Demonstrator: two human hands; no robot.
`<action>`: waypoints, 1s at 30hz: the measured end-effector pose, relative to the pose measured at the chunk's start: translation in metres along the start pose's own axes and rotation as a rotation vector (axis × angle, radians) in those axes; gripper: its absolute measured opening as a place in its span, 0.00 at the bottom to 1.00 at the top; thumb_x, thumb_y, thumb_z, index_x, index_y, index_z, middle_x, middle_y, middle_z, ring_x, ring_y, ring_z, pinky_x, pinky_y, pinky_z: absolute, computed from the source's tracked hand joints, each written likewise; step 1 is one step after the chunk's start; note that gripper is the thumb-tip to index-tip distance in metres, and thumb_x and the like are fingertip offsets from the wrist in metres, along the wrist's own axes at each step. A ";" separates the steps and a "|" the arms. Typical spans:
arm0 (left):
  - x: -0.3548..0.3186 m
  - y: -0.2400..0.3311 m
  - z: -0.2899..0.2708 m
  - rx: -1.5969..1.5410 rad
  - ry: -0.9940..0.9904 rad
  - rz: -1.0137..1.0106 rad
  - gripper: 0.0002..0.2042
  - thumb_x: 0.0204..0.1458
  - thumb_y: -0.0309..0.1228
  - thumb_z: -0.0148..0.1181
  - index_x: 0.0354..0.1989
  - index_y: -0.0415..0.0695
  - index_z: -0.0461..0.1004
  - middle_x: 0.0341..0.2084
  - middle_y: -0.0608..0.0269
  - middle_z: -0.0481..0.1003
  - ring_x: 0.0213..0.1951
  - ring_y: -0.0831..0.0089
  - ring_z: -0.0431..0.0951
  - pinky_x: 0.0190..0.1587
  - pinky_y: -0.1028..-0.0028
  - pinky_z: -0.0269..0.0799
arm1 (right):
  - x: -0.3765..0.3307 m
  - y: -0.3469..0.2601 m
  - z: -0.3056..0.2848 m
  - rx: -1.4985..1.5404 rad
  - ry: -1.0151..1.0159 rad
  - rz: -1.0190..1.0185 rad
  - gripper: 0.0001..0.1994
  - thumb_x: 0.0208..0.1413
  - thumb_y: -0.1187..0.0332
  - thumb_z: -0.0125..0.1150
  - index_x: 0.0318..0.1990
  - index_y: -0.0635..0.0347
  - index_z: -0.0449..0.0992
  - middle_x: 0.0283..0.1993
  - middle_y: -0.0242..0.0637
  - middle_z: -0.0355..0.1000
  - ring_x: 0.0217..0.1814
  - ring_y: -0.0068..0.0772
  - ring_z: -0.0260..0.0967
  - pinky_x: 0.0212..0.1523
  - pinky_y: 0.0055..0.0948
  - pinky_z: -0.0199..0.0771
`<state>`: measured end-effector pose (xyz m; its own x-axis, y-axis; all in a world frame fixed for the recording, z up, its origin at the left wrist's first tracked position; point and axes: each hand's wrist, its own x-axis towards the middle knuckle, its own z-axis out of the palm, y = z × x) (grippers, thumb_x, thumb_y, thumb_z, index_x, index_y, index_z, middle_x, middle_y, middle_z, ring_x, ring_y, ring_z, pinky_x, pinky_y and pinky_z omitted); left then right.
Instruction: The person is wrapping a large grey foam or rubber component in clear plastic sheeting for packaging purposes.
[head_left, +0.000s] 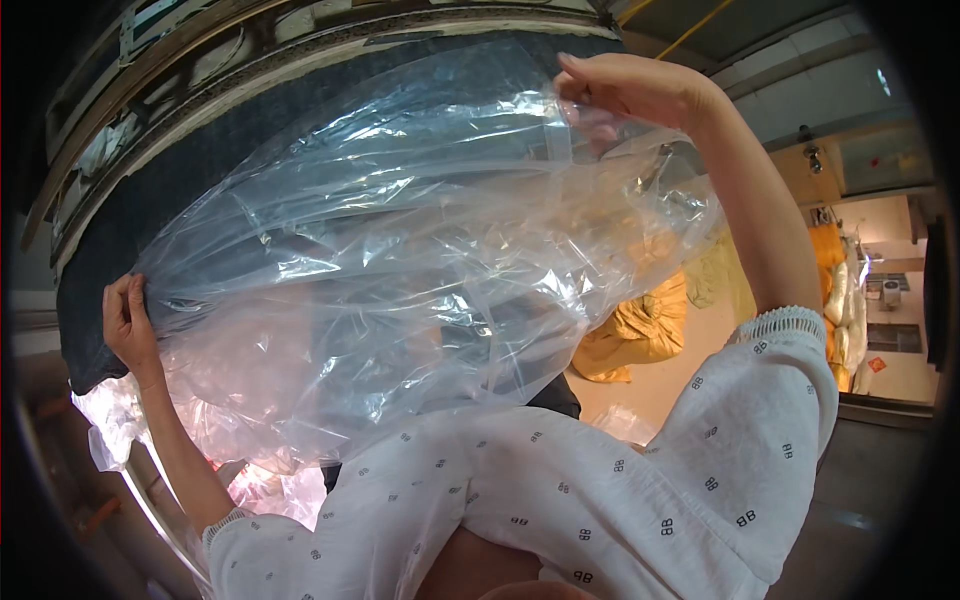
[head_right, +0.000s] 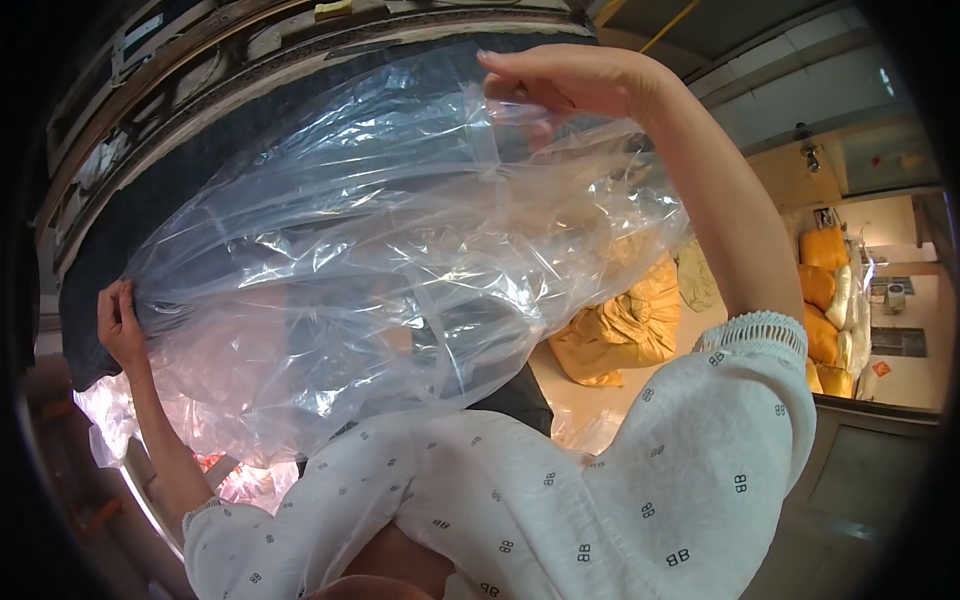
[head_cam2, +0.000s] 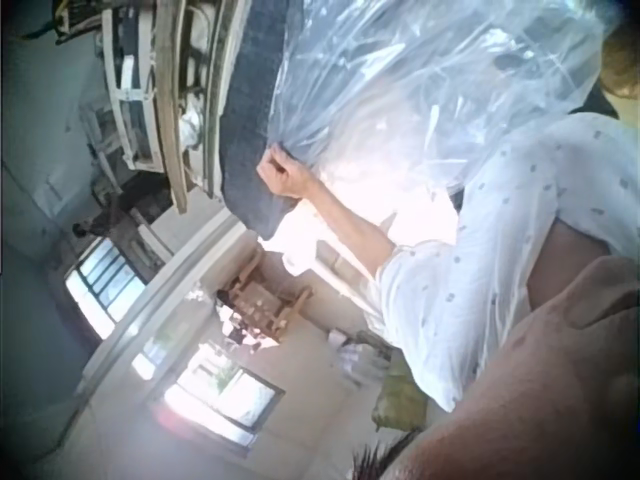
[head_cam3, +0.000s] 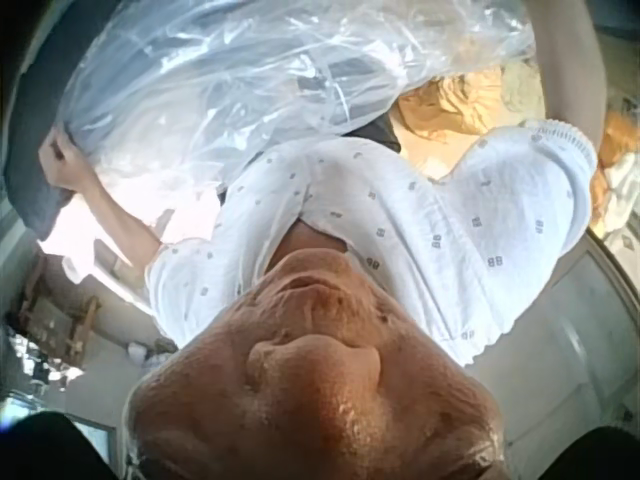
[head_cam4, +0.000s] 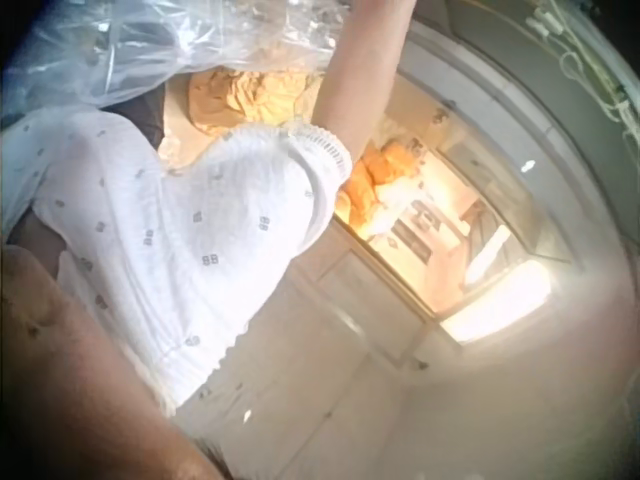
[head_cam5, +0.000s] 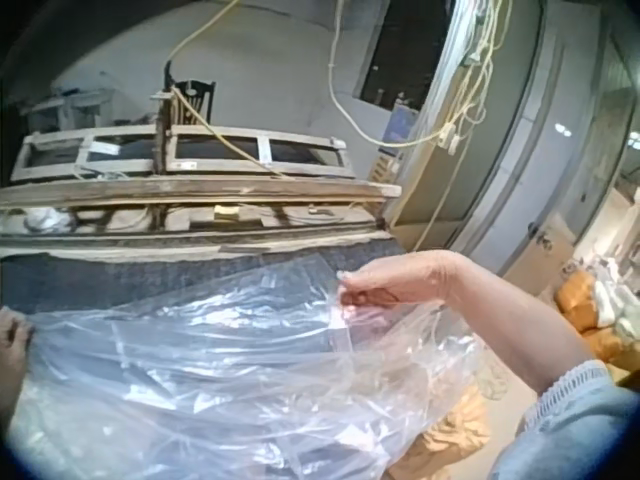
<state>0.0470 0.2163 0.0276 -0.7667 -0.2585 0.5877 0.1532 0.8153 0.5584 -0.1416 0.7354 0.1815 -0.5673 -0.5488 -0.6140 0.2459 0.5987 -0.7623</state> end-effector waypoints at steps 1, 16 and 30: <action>0.001 0.000 -0.002 0.009 0.000 0.014 0.03 0.51 0.23 0.55 0.28 0.36 0.70 0.24 0.68 0.67 0.28 0.83 0.65 0.32 0.86 0.61 | -0.001 0.001 0.000 -0.003 -0.003 0.001 0.24 0.52 0.43 0.48 0.30 0.58 0.73 0.21 0.26 0.66 0.18 0.17 0.61 0.31 0.22 0.71; -0.014 0.025 -0.034 0.039 0.086 -0.127 0.02 0.49 0.21 0.57 0.27 0.38 0.71 0.23 0.68 0.65 0.25 0.84 0.61 0.27 0.86 0.56 | 0.128 0.055 0.026 -0.660 1.090 -0.595 0.11 0.42 0.61 0.54 0.28 0.58 0.76 0.26 0.37 0.73 0.31 0.42 0.70 0.33 0.35 0.67; -0.107 0.127 -0.058 0.252 0.087 -0.138 0.05 0.41 0.19 0.59 0.29 0.38 0.75 0.20 0.66 0.69 0.26 0.76 0.64 0.30 0.77 0.58 | 0.148 0.043 0.000 -0.520 0.874 -0.558 0.11 0.41 0.59 0.59 0.31 0.54 0.76 0.30 0.35 0.71 0.36 0.34 0.69 0.40 0.32 0.66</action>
<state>0.1847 0.3171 0.0699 -0.7116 -0.4107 0.5700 -0.1172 0.8694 0.4801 -0.2153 0.6802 0.0579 -0.8946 -0.3431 0.2863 -0.4468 0.6793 -0.5822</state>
